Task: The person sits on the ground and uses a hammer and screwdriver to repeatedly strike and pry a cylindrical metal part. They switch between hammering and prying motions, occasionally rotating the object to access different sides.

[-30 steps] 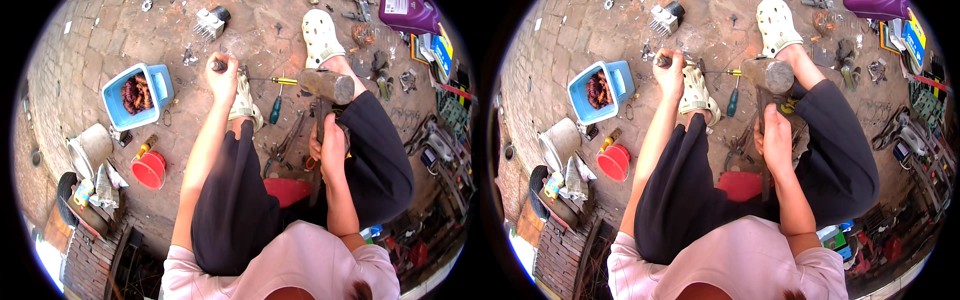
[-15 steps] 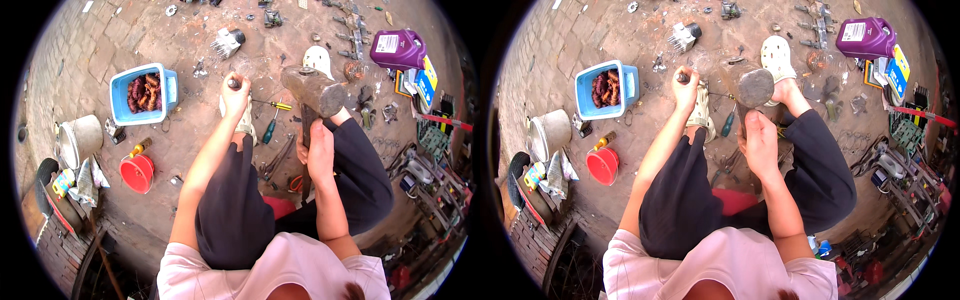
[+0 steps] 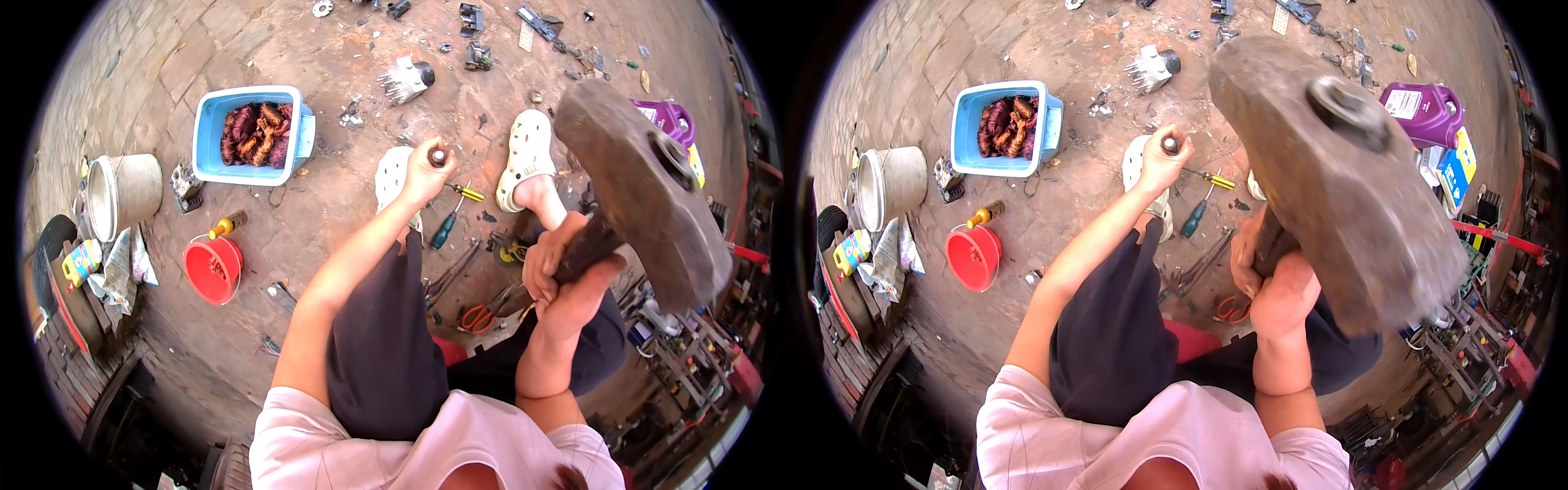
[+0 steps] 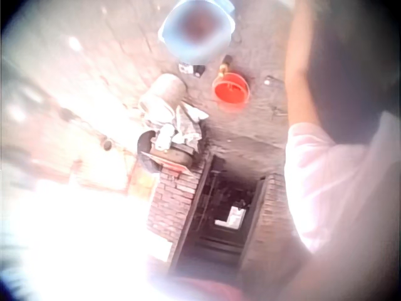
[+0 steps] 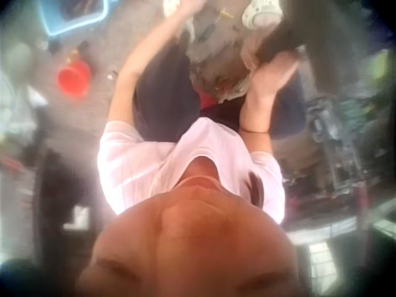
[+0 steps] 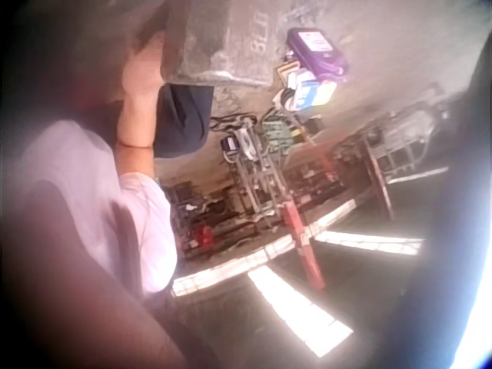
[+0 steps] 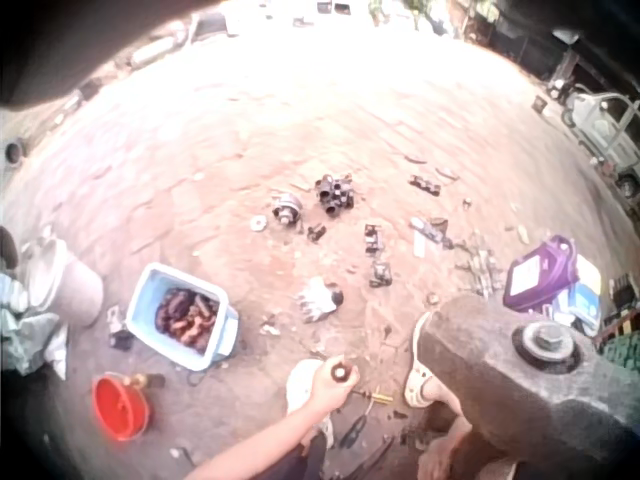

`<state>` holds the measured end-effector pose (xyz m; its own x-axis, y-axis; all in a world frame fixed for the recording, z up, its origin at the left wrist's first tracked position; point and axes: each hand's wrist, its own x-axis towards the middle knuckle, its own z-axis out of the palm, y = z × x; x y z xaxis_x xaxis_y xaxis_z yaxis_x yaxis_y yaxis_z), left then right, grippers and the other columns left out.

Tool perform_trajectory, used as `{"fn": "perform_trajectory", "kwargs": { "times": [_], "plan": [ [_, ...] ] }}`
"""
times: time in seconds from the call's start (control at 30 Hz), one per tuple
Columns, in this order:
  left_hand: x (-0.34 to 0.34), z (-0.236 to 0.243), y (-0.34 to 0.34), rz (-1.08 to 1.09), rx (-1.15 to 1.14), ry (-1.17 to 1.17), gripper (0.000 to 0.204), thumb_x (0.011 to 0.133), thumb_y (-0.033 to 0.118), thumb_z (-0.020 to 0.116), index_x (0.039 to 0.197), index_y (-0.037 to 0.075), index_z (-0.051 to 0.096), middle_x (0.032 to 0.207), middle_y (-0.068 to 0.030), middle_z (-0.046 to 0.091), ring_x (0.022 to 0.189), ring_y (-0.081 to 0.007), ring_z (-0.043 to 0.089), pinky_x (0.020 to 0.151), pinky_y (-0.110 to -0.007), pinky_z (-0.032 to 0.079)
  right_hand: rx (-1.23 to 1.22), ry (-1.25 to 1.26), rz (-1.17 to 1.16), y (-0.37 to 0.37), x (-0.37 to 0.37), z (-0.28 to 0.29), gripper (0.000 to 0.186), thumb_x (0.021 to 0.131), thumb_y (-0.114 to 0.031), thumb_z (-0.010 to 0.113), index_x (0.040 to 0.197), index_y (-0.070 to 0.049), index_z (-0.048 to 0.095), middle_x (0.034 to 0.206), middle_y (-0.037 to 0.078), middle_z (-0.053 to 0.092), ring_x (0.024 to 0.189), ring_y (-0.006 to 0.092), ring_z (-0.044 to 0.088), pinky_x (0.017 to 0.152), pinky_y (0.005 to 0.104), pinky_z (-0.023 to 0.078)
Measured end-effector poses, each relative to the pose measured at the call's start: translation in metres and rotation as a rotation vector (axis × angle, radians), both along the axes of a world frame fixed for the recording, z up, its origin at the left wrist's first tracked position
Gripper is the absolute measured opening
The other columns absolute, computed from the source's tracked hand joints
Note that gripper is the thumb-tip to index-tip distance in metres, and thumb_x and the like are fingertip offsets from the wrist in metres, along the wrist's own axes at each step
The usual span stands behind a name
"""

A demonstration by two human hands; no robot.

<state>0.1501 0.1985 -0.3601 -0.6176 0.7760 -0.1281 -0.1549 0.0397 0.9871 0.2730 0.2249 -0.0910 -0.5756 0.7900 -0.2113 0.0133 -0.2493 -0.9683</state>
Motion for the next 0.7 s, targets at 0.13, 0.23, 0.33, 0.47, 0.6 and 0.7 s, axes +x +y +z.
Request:
{"fn": "perform_trajectory", "kwargs": {
  "times": [0.13, 0.23, 0.33, 0.47, 0.6, 0.7],
  "plan": [
    [0.01, -0.006, 0.008, -0.054, 0.033, 0.074, 0.022, 0.077, -0.002, 0.065, 0.073, 0.003, 0.044, 0.069, -0.0034, 0.045, 0.063, -0.0115, 0.042, 0.059, -0.025, 0.04, -0.05, -0.156, -0.002, -0.016, 0.013, -0.043, 0.051, 0.096, -0.052, 0.043, 0.076, -0.005, 0.045, 0.055, -0.001, 0.039, 0.038, 0.0063, 0.032, 0.036, 0.0225, 0.024],
    [0.001, 0.007, 0.022, 0.021, 0.041, 0.199, 0.021, 0.07, -0.005, 0.064, 0.076, 0.001, 0.045, 0.069, -0.0107, 0.048, 0.065, -0.0161, 0.048, 0.06, -0.03, 0.042, 0.073, -0.513, -0.008, -0.024, 0.023, -0.127, 0.045, 0.1, -0.044, 0.044, 0.074, -0.008, 0.047, 0.053, -0.005, 0.038, 0.038, 0.0059, 0.032, 0.036, 0.0224, 0.023],
    [0.005, -0.025, 0.006, -0.119, 0.074, 0.215, 0.022, 0.07, -0.002, 0.066, 0.075, 0.002, 0.045, 0.068, -0.0113, 0.047, 0.063, -0.0253, 0.047, 0.061, -0.034, 0.042, -0.394, -0.372, -0.069, -0.015, 0.012, -0.065, 0.048, 0.099, -0.045, 0.047, 0.07, -0.007, 0.045, 0.055, -0.004, 0.041, 0.042, 0.0043, 0.035, 0.039, 0.0218, 0.026],
    [0.006, -0.007, -0.002, -0.187, -0.059, 0.306, 0.025, 0.073, 0.002, 0.067, 0.074, 0.003, 0.042, 0.068, -0.0118, 0.047, 0.064, -0.0288, 0.047, 0.062, -0.036, 0.041, 0.001, -0.14, -0.025, 0.008, 0.015, -0.004, 0.058, 0.097, -0.056, 0.039, 0.072, -0.004, 0.044, 0.052, -0.002, 0.038, 0.042, 0.0046, 0.033, 0.039, 0.0215, 0.024],
    [0.007, -0.01, 0.0, -0.229, -0.022, 0.301, 0.024, 0.07, -0.001, 0.068, 0.073, 0.003, 0.044, 0.069, -0.0124, 0.049, 0.064, -0.0303, 0.046, 0.062, -0.036, 0.041, -0.059, -0.106, -0.09, -0.009, 0.022, -0.02, 0.06, 0.096, -0.059, 0.037, 0.074, -0.004, 0.045, 0.053, -0.001, 0.037, 0.043, 0.0065, 0.034, 0.039, 0.0226, 0.026],
    [0.013, -0.017, 0.011, -0.186, 0.096, 0.205, 0.025, 0.065, -0.002, 0.07, 0.074, 0.003, 0.046, 0.07, -0.0139, 0.049, 0.065, -0.0315, 0.048, 0.062, -0.037, 0.04, -0.093, -0.587, -0.052, -0.025, 0.03, -0.111, 0.056, 0.098, -0.047, 0.046, 0.069, 0.0, 0.05, 0.054, 0.001, 0.045, 0.049, 0.0111, 0.041, 0.047, 0.0295, 0.035]
  ]
}}
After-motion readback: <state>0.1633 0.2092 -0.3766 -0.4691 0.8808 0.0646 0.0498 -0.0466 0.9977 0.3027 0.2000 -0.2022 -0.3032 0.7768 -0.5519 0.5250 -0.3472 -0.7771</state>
